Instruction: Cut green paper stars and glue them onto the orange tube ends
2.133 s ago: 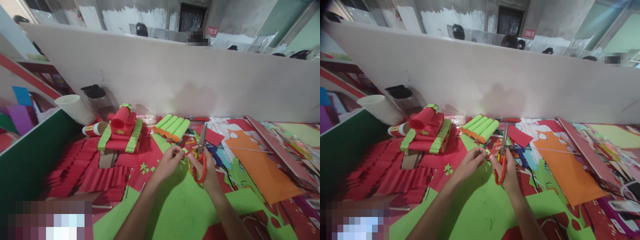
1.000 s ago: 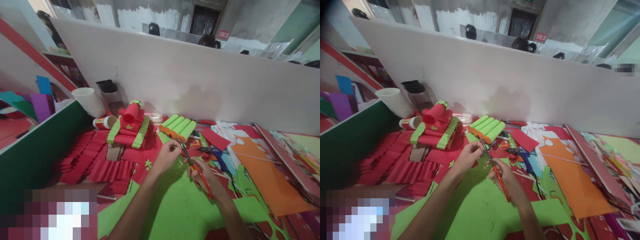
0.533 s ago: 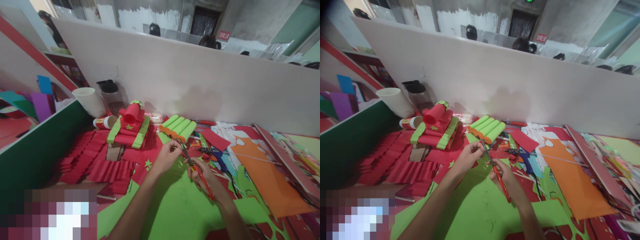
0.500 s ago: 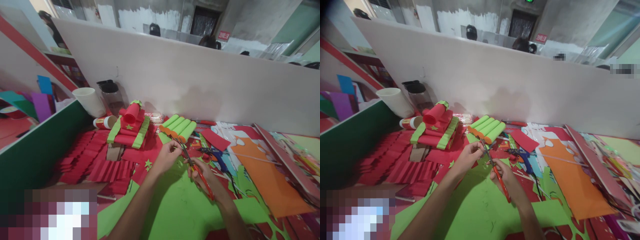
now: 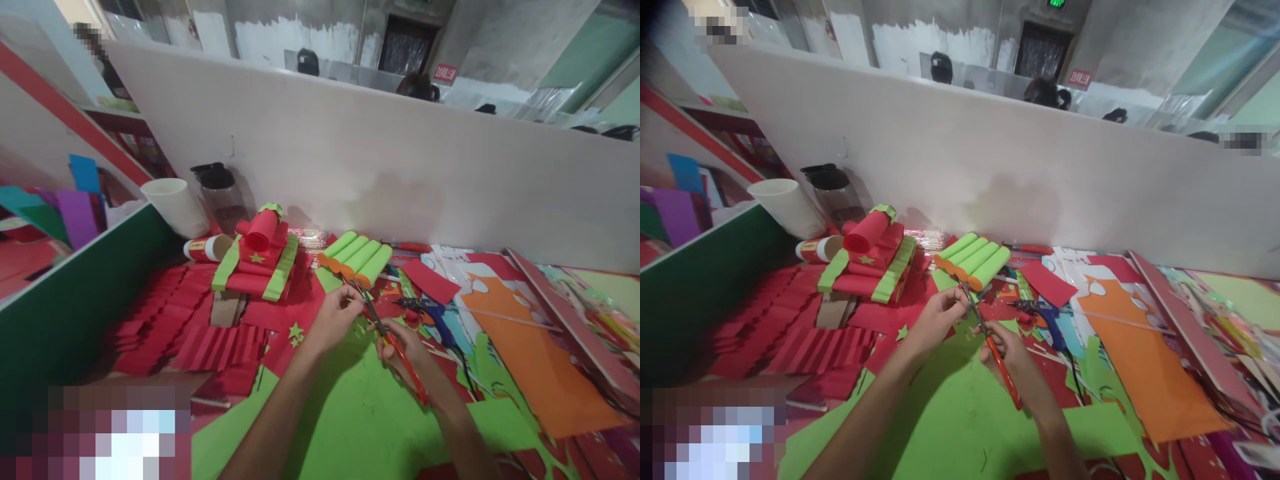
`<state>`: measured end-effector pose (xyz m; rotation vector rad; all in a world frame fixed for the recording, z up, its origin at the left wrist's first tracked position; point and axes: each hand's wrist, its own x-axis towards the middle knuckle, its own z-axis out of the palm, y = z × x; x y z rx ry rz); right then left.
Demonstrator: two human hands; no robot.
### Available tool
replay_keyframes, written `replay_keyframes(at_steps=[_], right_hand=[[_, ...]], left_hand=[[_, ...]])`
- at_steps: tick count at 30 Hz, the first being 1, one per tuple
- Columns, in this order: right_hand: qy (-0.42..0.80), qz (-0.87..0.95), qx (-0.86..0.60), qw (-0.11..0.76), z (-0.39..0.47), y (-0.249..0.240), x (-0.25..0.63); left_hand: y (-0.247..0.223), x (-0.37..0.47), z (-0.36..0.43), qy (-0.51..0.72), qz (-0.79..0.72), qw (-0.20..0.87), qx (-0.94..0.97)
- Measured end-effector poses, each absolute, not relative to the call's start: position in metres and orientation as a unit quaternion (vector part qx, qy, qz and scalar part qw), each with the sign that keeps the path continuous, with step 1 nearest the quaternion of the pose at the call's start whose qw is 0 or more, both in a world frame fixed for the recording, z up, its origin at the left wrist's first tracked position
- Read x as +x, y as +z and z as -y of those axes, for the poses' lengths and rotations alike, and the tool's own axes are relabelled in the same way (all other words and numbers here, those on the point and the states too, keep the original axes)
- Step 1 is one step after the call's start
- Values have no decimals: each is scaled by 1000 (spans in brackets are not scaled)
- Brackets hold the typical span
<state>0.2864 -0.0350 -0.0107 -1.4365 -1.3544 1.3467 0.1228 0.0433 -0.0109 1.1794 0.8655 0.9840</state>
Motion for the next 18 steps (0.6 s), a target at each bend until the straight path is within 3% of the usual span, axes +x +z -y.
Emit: replay_keyframes(at_steps=[7,18], right_hand=[[517,532,-546,389,32,-34,292],[522,541,-533,388,33,-32,291]], left_hand=[[-10,123,-43,431,-382,632,519],[-9,124,-43,433,-385,635,512]])
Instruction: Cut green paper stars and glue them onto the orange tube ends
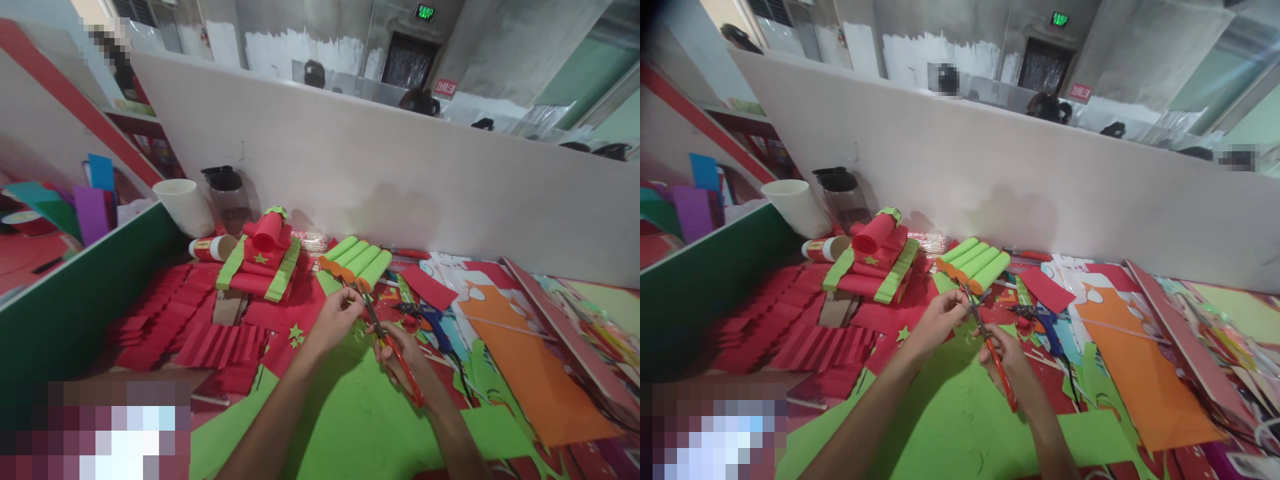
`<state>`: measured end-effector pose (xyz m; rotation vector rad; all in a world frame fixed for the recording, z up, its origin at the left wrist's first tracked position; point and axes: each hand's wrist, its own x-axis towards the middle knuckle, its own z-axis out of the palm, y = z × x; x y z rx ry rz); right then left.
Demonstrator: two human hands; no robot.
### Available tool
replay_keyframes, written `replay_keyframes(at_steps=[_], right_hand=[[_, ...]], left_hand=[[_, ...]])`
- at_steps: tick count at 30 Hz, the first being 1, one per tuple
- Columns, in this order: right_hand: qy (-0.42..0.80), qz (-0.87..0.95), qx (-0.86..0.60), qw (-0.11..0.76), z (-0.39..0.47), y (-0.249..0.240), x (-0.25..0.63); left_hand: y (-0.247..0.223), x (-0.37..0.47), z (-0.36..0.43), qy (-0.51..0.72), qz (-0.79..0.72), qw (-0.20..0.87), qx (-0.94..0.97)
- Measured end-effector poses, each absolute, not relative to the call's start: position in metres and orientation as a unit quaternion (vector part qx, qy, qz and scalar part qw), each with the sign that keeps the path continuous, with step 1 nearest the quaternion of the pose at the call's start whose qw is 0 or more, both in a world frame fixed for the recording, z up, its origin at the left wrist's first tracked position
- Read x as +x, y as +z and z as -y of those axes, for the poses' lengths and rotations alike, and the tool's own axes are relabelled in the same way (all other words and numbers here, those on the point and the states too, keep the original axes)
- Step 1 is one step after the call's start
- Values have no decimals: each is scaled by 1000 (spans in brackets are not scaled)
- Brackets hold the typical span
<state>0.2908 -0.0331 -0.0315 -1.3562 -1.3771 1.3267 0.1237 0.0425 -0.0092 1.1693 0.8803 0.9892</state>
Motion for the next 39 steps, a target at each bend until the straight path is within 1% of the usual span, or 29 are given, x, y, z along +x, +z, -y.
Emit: replay_keyframes(at_steps=[5,12,26,32,39], right_hand=[[516,539,-537,393,35,-33,289],[548,506,-528,406,35,-33,287],[544,501,-539,404,34,-37,284],[560,477,-530,422,37,-33,281],[555,463,-552,415,37,-31,278]], left_hand=[[-6,124,-40,434,-390,635,507],[-8,124,-40,434,-385,637,507],[-5,125,-39,444,-369,635,514],[-3,125,-39,439,-370,637,515],[-5,125,-39,439,-365,634,522]])
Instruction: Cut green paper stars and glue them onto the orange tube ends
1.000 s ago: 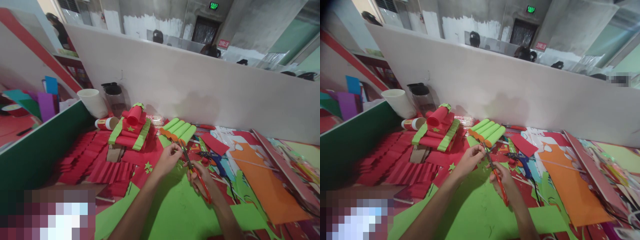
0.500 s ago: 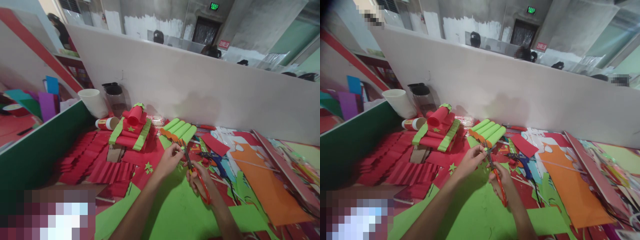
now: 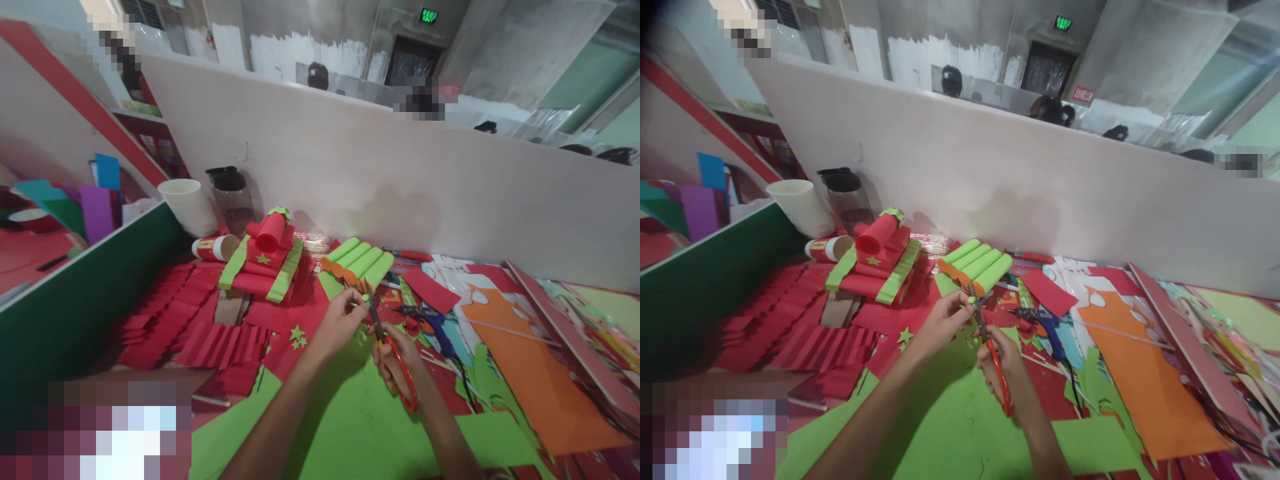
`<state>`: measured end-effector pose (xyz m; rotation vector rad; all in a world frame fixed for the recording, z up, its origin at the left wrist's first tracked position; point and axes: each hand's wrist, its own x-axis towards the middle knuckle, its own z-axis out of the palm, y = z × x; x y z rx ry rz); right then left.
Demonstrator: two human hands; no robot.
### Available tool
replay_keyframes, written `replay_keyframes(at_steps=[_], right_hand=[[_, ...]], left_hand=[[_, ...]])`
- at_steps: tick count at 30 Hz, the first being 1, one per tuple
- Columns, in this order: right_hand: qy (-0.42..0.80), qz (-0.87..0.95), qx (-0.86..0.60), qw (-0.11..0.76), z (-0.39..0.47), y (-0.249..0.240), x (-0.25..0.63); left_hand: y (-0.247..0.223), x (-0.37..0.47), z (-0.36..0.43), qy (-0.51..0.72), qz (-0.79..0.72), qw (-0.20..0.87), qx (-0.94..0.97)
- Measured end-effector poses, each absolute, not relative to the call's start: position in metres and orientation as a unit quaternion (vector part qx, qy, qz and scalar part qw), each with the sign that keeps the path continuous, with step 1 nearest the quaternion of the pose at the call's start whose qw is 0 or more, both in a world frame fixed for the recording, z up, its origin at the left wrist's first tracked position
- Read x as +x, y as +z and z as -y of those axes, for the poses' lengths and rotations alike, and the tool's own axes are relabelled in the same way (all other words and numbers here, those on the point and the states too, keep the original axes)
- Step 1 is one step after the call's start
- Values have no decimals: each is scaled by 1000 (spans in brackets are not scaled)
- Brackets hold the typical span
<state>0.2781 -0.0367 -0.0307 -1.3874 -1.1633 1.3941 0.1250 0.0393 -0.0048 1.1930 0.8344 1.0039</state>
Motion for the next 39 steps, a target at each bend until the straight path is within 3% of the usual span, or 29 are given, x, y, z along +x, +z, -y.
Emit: replay_keyframes(at_steps=[4,9,13,20,39], right_hand=[[549,448,-581,401,35,-29,277],[495,438,-592,462,33,-29,275],[429,429,-606,514,31,-29,278],[381,444,-625,517,27,-27,287],[397,411,-584,576,26,-34,287]], left_hand=[[-8,125,-40,435,-368,629,529],[-14,125,-41,410,-358,631,554],[-15,124,-39,344,-340,626,611],[-17,121,-30,248,-335,607,677],[-17,127,-30,292,-328,602,667]])
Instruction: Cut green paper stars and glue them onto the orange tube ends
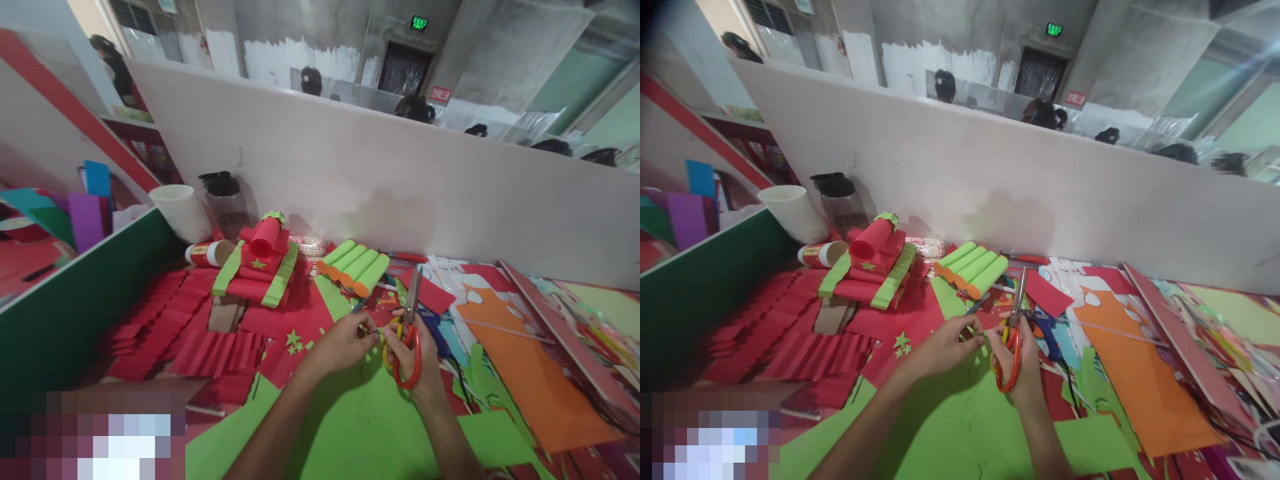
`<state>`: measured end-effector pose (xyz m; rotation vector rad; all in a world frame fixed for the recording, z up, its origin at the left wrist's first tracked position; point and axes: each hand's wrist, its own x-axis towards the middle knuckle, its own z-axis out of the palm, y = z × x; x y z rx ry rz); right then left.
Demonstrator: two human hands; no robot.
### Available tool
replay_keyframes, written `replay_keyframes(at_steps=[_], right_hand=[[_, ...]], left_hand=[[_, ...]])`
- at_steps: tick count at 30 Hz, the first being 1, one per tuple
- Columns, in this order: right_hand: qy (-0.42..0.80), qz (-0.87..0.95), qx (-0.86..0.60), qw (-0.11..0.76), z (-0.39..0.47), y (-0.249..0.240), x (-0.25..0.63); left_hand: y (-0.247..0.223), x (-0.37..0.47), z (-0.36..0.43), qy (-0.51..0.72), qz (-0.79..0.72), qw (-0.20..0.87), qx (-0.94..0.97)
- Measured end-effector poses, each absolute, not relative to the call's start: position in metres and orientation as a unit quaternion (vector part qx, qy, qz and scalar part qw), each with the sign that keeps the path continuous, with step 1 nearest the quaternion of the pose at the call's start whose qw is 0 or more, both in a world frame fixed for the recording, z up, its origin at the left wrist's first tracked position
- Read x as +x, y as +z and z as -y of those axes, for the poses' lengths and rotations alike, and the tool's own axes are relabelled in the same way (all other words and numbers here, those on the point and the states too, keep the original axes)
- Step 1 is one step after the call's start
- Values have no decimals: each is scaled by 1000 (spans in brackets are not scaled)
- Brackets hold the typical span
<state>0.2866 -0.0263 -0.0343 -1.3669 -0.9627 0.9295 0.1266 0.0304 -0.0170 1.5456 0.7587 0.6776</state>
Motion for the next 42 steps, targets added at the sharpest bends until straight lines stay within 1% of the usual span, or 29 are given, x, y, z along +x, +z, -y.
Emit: replay_keyframes(at_steps=[5,9,14,20,23,26,28,32,42], right_hand=[[388,413,-579,586,27,-32,287],[375,419,-584,585,26,-31,286],[386,415,-585,580,26,-30,286],[451,471,-541,531,31,-33,285],[486,507,-523,483,31,-35,284],[493,543,-526,429,32,-32,282],[489,556,-534,409,34,-28,279],[493,555,-540,397,37,-23,275],[488,561,-536,400,33,-38,281]], left_hand=[[-18,127,-33,320,-324,607,651],[-17,126,-34,309,-325,609,654],[-14,125,-35,309,-331,604,656],[-12,122,-39,379,-358,593,613],[-12,122,-42,417,-377,585,585],[-14,123,-45,445,-385,588,555],[-16,123,-46,459,-384,591,541],[-18,124,-48,474,-382,586,535],[-13,126,-43,460,-378,586,550]])
